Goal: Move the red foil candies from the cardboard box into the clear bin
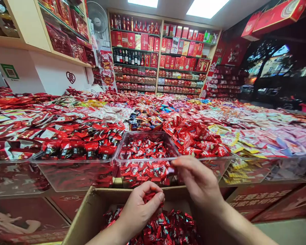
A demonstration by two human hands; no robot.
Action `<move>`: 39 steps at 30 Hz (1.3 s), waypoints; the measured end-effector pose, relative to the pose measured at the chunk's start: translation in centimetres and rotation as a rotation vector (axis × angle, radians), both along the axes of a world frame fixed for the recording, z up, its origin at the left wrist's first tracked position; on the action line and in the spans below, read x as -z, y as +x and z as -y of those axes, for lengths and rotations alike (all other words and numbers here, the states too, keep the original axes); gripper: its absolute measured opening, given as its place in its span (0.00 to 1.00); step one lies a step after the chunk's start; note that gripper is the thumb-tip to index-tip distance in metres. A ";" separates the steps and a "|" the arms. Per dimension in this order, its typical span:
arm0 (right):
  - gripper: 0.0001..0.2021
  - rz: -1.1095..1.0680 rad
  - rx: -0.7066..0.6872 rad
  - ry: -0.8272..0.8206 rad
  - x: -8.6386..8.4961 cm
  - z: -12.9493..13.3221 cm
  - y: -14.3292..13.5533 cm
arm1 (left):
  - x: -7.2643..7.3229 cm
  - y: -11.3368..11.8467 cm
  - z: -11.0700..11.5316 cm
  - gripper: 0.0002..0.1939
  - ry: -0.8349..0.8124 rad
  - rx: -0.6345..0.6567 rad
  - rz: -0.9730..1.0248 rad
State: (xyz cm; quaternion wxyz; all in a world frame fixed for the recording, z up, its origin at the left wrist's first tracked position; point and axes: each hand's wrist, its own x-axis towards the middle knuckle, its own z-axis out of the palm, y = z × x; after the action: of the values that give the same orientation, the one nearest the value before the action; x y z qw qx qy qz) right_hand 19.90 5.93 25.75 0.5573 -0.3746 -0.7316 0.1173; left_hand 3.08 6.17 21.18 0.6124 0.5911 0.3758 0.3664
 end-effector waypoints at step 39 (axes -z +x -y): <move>0.06 0.043 -0.153 -0.465 4.0 0.4 -1.6 | -0.8 0.1 -0.2 0.26 -0.167 0.000 -0.004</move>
State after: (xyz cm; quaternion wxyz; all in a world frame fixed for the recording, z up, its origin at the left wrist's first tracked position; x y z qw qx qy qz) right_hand 18.29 5.55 21.80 0.4298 -0.4387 -0.7229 0.3166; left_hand 3.18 6.35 22.00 0.6586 0.5389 0.4063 0.3327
